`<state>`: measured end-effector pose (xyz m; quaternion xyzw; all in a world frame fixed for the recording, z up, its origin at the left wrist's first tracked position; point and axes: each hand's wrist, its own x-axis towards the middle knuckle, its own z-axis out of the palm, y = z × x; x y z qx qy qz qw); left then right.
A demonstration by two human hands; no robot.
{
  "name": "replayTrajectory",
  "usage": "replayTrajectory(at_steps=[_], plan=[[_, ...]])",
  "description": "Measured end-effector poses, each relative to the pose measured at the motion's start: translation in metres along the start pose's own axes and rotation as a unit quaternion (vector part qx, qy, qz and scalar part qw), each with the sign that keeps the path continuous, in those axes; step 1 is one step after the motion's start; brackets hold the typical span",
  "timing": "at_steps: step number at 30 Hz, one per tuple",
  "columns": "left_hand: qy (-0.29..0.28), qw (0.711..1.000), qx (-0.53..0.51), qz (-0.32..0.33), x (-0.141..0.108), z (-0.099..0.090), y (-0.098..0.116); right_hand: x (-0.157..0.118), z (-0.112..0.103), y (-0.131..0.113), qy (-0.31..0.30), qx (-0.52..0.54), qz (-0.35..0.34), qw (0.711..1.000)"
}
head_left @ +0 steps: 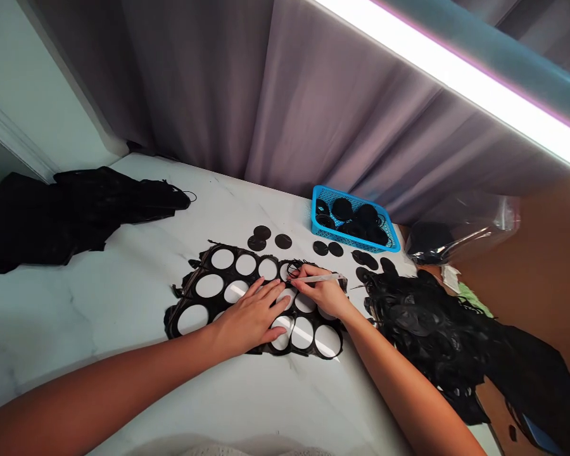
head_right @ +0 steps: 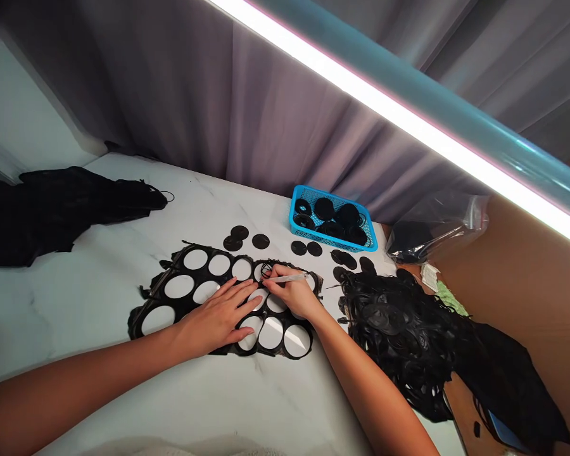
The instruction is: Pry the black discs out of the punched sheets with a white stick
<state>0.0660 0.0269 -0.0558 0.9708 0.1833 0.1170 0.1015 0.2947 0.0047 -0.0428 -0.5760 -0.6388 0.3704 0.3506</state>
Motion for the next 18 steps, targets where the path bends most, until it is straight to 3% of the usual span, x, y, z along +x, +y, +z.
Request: replayTrajectory(at_steps=[9,14,18], plan=[[-0.018,1.000,0.021,-0.002,0.001,0.000,0.001,-0.002,0.001,0.001,0.003,0.002,0.007,1.000],[0.003,1.000,-0.008,-0.004,0.001,0.002,0.001,-0.005,0.004,-0.004,0.012,-0.109,-0.032,0.994],[0.002,1.000,-0.019,-0.012,0.001,0.003,0.001,-0.010,0.015,-0.015,-0.030,-0.245,-0.111,0.963]])
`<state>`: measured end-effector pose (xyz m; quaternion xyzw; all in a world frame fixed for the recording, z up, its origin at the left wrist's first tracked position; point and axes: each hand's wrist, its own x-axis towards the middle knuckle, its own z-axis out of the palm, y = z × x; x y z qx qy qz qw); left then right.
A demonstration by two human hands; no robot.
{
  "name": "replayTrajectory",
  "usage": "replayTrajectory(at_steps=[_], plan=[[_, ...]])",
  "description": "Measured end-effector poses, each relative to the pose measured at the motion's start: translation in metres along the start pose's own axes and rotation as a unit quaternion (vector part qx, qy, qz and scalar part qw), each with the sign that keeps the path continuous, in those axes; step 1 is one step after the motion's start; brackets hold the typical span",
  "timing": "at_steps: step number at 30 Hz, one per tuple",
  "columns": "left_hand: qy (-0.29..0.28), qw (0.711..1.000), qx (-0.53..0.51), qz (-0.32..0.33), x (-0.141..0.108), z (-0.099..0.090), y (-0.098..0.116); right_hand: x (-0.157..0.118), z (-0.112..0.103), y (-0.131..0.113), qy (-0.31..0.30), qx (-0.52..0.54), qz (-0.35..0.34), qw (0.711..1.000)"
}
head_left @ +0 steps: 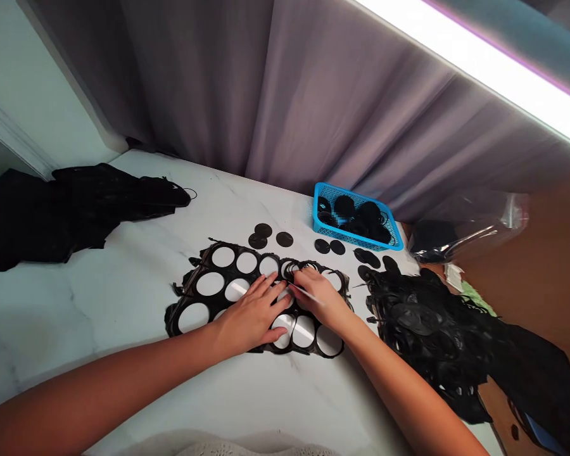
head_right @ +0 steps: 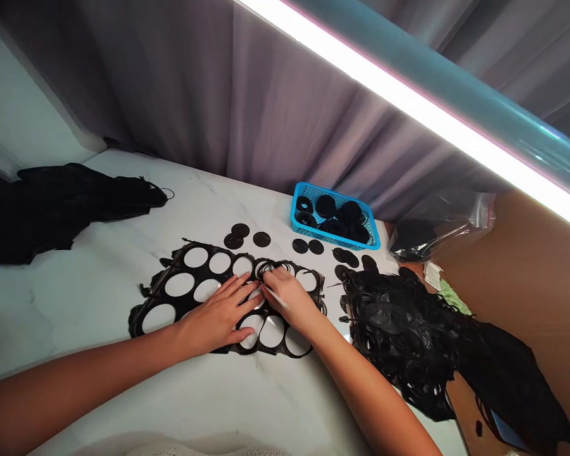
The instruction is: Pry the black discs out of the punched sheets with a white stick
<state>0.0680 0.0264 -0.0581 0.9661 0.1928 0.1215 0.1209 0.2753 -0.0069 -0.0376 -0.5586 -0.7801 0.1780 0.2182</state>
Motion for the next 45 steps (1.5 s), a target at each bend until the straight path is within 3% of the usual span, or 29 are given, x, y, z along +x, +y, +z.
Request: replayTrajectory(at_steps=[2,4,6,8,10,12,14,16,19,22,24,26,27,31,32,34,38,45], plan=[[0.001,1.000,-0.009,-0.002,0.000,0.001,-0.001,0.001,0.001,-0.003,-0.017,-0.057,-0.039,0.997],[0.009,1.000,-0.022,-0.003,-0.001,0.003,-0.002,0.003,-0.003,0.006,0.014,-0.083,-0.026,0.996],[0.016,0.999,-0.028,-0.004,-0.002,0.004,-0.003,0.003,-0.014,0.027,0.109,-0.092,0.047,0.989],[0.017,0.999,-0.028,-0.004,-0.003,0.004,-0.004,-0.002,-0.032,0.054,0.227,-0.101,0.150,0.957],[0.013,1.000,-0.027,-0.005,-0.004,0.004,-0.004,-0.012,-0.051,0.077,0.306,-0.102,0.227,0.919],[0.006,1.000,-0.026,-0.005,-0.004,0.002,-0.004,-0.024,-0.066,0.088,0.356,-0.053,0.272,0.892],[0.006,1.000,-0.030,-0.001,-0.004,-0.002,-0.003,-0.034,-0.072,0.088,0.384,0.093,0.291,0.871],[0.022,0.999,-0.036,0.010,-0.002,-0.008,-0.003,-0.038,-0.071,0.079,0.371,0.308,0.297,0.824],[0.056,0.998,-0.030,0.003,-0.002,-0.020,-0.007,-0.030,-0.064,0.060,0.304,0.564,0.313,0.701],[0.062,0.997,-0.014,-0.033,-0.008,-0.028,-0.018,-0.013,-0.055,0.046,0.265,0.669,0.341,0.604],[0.055,0.997,0.000,-0.046,-0.017,-0.029,-0.026,0.001,-0.046,0.038,0.253,0.699,0.345,0.573],[0.047,0.998,0.013,-0.047,-0.026,-0.027,-0.032,0.013,-0.034,0.028,0.222,0.706,0.325,0.589],[0.043,0.998,0.018,-0.048,-0.030,-0.025,-0.034,0.019,-0.028,0.023,0.196,0.696,0.306,0.619],[0.027,0.997,0.035,-0.065,-0.038,-0.019,-0.036,0.035,-0.001,0.000,0.077,0.540,0.187,0.817],[0.023,0.997,0.039,-0.070,-0.038,-0.019,-0.035,0.038,0.003,-0.004,0.057,0.483,0.161,0.859],[0.016,0.996,0.045,-0.075,-0.038,-0.017,-0.035,0.042,0.010,-0.011,0.025,0.379,0.127,0.916],[0.013,0.996,0.049,-0.078,-0.038,-0.015,-0.034,0.042,0.015,-0.016,0.008,0.268,0.100,0.958],[0.016,0.995,0.050,-0.082,-0.039,-0.011,-0.034,0.040,0.015,-0.012,0.014,0.246,0.103,0.964]])
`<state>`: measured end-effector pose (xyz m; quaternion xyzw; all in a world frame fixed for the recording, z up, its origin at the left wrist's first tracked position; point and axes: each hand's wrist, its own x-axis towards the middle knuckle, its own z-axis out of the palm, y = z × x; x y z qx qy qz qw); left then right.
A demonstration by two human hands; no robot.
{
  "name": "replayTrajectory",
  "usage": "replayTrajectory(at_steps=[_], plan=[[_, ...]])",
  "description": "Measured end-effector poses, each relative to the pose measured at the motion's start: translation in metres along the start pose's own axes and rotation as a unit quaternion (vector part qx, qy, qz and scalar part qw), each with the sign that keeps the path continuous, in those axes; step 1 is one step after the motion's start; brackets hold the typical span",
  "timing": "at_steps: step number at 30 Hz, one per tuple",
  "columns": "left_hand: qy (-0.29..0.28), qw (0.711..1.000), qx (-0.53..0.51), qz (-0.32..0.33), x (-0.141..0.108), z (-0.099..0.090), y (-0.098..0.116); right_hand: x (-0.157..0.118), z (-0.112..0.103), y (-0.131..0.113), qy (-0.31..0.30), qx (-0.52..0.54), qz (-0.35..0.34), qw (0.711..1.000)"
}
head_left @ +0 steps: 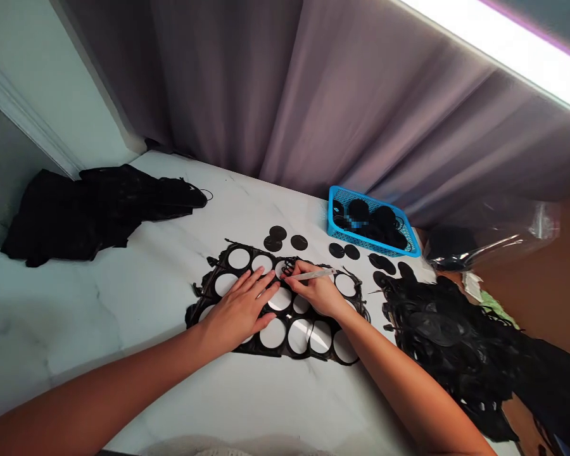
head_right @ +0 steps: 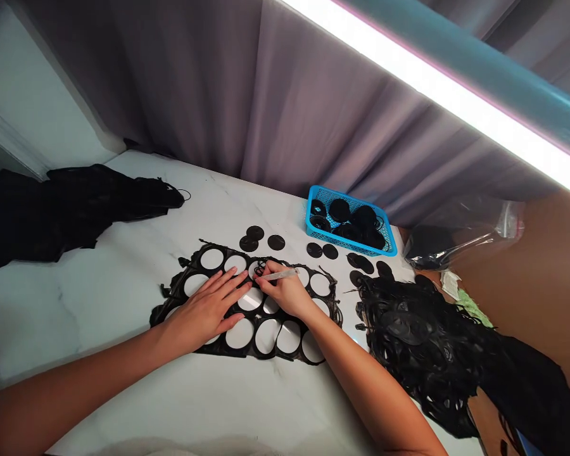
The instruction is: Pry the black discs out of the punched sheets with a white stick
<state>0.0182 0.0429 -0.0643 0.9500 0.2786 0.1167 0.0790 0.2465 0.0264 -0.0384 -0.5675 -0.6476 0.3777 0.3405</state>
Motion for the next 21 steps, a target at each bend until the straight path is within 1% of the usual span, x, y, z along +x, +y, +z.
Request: replayTrajectory(at_steps=[3,4,6,8,10,11,12,13,15,16,17,18,19,21], plan=[[0.003,1.000,0.003,0.001,0.000,0.000,0.001,-0.001,-0.001,0.001,-0.001,-0.016,0.006,1.000],[0.003,1.000,0.002,0.000,0.000,0.000,0.001,-0.002,0.000,0.000,0.001,-0.037,0.000,0.999],[0.003,1.000,-0.001,-0.002,0.000,0.001,0.001,-0.005,0.004,-0.004,-0.001,-0.114,-0.039,0.993],[0.002,1.000,-0.006,-0.001,0.000,0.002,0.001,-0.008,0.010,-0.009,-0.023,-0.221,-0.105,0.969],[0.002,1.000,-0.009,-0.002,0.000,0.002,0.001,-0.009,0.013,-0.012,-0.054,-0.320,-0.165,0.931],[0.002,1.000,-0.008,-0.003,0.000,0.002,0.001,-0.007,0.010,-0.012,-0.055,-0.354,-0.179,0.916],[0.002,1.000,-0.007,-0.004,0.000,0.001,0.001,-0.005,0.005,-0.010,-0.037,-0.378,-0.177,0.908],[0.003,1.000,-0.006,-0.005,0.000,0.001,0.001,-0.002,-0.004,-0.006,0.004,-0.393,-0.161,0.905],[0.004,1.000,-0.007,-0.007,-0.001,-0.001,0.001,0.004,-0.029,0.005,0.131,-0.401,-0.093,0.902],[0.003,1.000,-0.010,-0.007,-0.001,-0.001,0.001,0.006,-0.042,0.012,0.199,-0.395,-0.053,0.895],[0.000,1.000,-0.013,-0.006,-0.001,-0.002,0.001,0.007,-0.055,0.017,0.247,-0.379,-0.022,0.892],[-0.002,1.000,-0.016,-0.006,0.000,-0.003,0.000,0.007,-0.065,0.021,0.277,-0.349,0.001,0.895],[-0.005,1.000,-0.018,-0.006,0.000,-0.003,0.000,0.006,-0.071,0.024,0.287,-0.307,0.018,0.907],[-0.006,1.000,-0.023,-0.004,0.000,-0.004,-0.001,0.000,-0.073,0.023,0.262,-0.186,0.040,0.946]])
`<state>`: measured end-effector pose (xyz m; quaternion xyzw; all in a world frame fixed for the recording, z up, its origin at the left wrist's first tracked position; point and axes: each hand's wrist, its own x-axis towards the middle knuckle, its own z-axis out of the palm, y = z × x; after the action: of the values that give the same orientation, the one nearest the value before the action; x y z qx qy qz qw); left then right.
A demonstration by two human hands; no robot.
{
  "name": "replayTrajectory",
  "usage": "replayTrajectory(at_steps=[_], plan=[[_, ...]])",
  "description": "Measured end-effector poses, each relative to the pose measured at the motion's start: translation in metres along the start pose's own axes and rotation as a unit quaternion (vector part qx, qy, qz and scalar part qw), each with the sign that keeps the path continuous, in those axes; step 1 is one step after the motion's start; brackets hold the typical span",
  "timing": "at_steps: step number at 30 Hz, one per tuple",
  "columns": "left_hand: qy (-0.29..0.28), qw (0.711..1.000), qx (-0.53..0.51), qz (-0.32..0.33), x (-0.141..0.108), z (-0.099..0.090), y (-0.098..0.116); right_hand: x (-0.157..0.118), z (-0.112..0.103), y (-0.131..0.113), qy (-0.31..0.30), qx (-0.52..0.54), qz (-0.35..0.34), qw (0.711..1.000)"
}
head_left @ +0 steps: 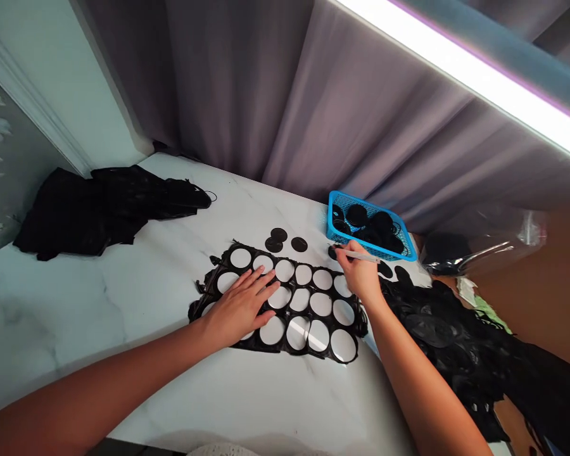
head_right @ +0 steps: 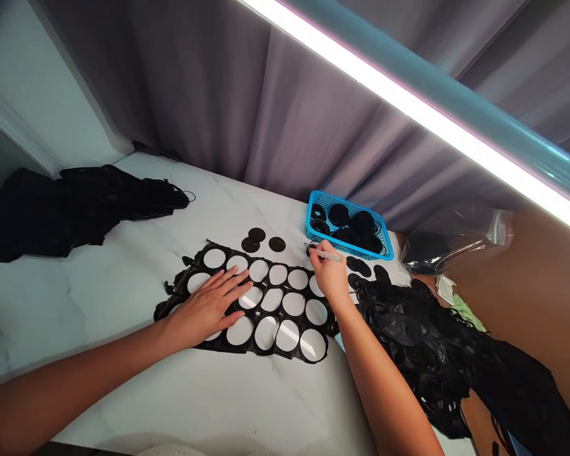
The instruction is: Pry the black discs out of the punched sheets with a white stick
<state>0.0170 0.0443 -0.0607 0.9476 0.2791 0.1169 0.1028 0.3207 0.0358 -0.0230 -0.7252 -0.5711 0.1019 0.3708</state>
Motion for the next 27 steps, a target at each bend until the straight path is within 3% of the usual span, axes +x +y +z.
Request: replayTrajectory(at_steps=[2,5,8,10,13,18,23,27], plan=[[0.007,1.000,-0.003,0.008,-0.001,-0.002,0.001,-0.011,0.003,-0.010,-0.068,0.133,0.050,0.988],[0.020,0.999,-0.012,0.031,-0.009,-0.008,0.006,-0.029,0.015,-0.033,-0.161,0.295,0.111,0.935],[0.023,0.998,-0.027,0.044,-0.023,-0.012,0.014,-0.046,0.024,-0.051,-0.248,0.363,0.112,0.891],[0.029,0.998,-0.035,0.048,-0.032,-0.011,0.018,-0.056,0.027,-0.058,-0.297,0.345,0.079,0.887],[0.037,0.997,-0.033,0.058,-0.041,-0.007,0.020,-0.070,0.029,-0.061,-0.330,0.254,0.011,0.909],[0.023,0.997,-0.015,0.073,-0.044,-0.005,0.016,-0.084,0.036,-0.059,-0.307,0.161,-0.068,0.935],[0.020,0.997,-0.025,0.072,-0.043,-0.005,0.015,-0.084,0.039,-0.058,-0.288,0.146,-0.123,0.938],[0.021,0.997,-0.019,0.071,-0.044,-0.003,0.016,-0.093,0.040,-0.065,-0.279,0.055,-0.180,0.942]])
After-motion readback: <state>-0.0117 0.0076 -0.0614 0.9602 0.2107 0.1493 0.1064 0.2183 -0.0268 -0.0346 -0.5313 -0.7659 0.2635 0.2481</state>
